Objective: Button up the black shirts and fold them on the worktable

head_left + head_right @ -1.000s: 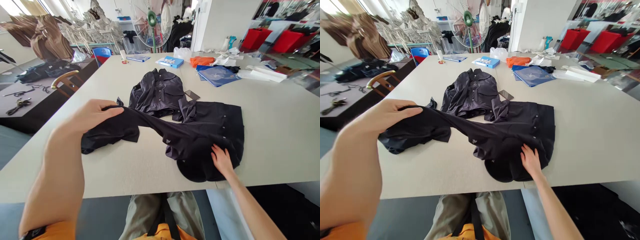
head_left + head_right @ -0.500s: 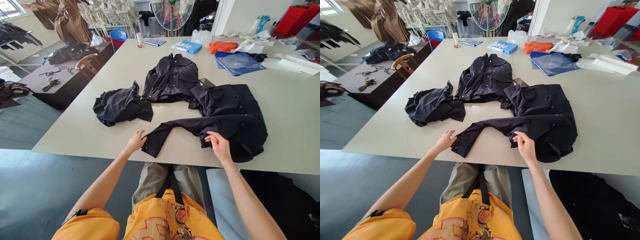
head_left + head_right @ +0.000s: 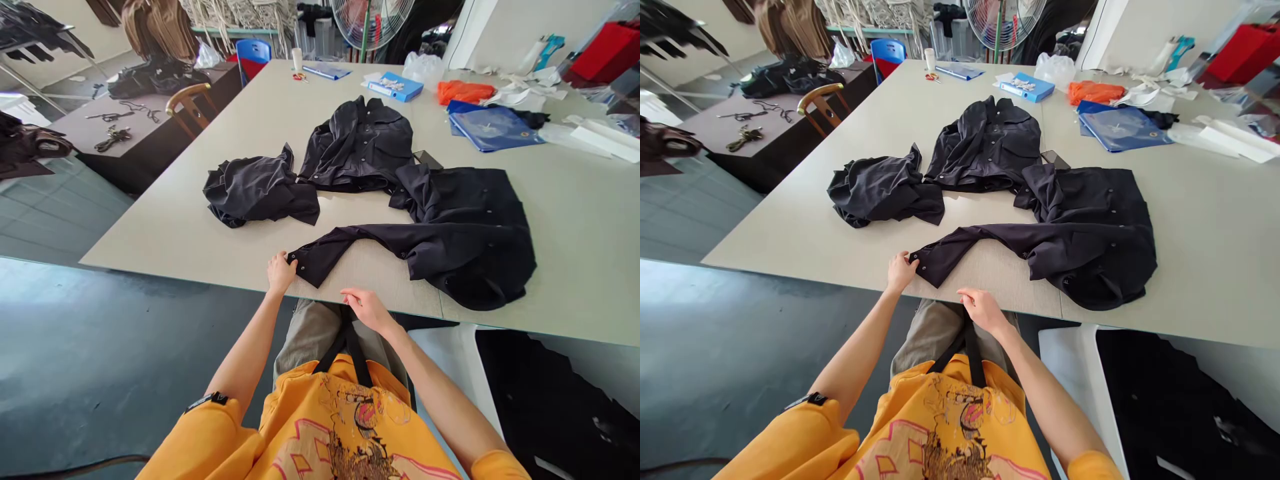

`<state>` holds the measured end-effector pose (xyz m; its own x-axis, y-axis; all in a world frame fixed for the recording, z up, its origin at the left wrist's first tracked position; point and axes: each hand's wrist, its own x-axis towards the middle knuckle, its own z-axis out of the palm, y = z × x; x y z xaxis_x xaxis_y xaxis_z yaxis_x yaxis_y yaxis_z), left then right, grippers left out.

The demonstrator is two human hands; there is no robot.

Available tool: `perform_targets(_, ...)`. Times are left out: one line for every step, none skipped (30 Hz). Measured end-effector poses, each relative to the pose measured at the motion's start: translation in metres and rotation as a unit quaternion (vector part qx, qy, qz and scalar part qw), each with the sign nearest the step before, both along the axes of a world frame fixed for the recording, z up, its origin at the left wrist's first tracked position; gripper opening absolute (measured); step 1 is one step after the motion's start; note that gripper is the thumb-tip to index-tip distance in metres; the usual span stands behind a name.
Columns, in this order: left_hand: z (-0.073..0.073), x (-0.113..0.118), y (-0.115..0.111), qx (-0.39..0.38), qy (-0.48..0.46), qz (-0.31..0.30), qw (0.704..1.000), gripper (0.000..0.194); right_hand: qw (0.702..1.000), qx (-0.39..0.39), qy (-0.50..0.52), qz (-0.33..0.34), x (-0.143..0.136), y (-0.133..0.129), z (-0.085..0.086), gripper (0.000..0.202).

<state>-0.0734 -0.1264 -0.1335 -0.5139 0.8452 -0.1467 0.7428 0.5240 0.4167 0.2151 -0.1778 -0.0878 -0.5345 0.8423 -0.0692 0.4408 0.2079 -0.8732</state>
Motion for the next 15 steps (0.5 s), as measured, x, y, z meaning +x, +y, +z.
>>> perform_targets(0.000,-0.002,0.001,-0.008,-0.018,-0.008,1.000,0.040,1.000,-0.008,0.003,-0.003,-0.001,-0.002,-0.001,0.034)
perform_targets(0.000,-0.003,0.002,-0.016,-0.032,-0.017,0.999,0.033,1.000,-0.020,0.010,-0.005,-0.001,-0.004,-0.003,0.034)
perform_targets(0.001,-0.003,0.002,-0.022,-0.042,-0.029,0.998,0.026,0.999,-0.038,0.022,-0.009,-0.003,-0.007,-0.006,0.033)
perform_targets(0.001,-0.003,0.001,-0.021,-0.050,-0.042,0.998,0.020,0.997,-0.061,0.038,-0.011,-0.006,-0.011,-0.009,0.033)
perform_targets(0.002,-0.001,0.000,-0.012,-0.059,-0.053,0.997,0.015,0.994,-0.090,0.057,-0.011,-0.010,-0.016,-0.013,0.032)
perform_targets(0.002,0.001,-0.002,0.002,-0.071,-0.062,0.996,0.012,0.989,-0.125,0.077,-0.010,-0.016,-0.022,-0.018,0.031)
perform_targets(0.002,0.004,-0.004,0.020,-0.086,-0.068,0.994,0.011,0.981,-0.167,0.098,-0.011,-0.023,-0.029,-0.022,0.031)
perform_targets(0.001,0.008,-0.007,0.039,-0.107,-0.071,0.991,0.010,0.969,-0.216,0.120,-0.017,-0.030,-0.035,-0.027,0.031)
perform_targets(0.001,0.012,-0.010,0.056,-0.141,-0.071,0.986,0.010,0.951,-0.271,0.144,-0.030,-0.037,-0.041,-0.030,0.032)
perform_targets(0.000,0.016,-0.014,0.068,-0.186,-0.065,0.978,0.011,0.927,-0.331,0.172,-0.051,-0.045,-0.046,-0.033,0.033)
perform_targets(-0.001,0.021,-0.018,0.074,-0.239,-0.060,0.966,0.013,0.894,-0.392,0.204,-0.077,-0.051,-0.049,-0.036,0.036)
perform_targets(-0.001,0.026,-0.023,0.077,-0.294,-0.055,0.951,0.015,0.854,-0.449,0.241,-0.105,-0.057,-0.050,-0.038,0.038)
perform_targets(-0.002,0.032,-0.029,0.076,-0.343,-0.051,0.935,0.018,0.812,-0.497,0.277,-0.130,-0.062,-0.050,-0.040,0.040)
perform_targets(-0.002,0.037,-0.034,0.074,-0.382,-0.049,0.920,0.021,0.773,-0.533,0.309,-0.152,-0.065,-0.048,-0.041,0.042)
perform_targets(-0.001,0.042,-0.040,0.070,-0.408,-0.049,0.909,0.023,0.741,-0.557,0.334,-0.173,-0.068,-0.045,-0.043,0.044)
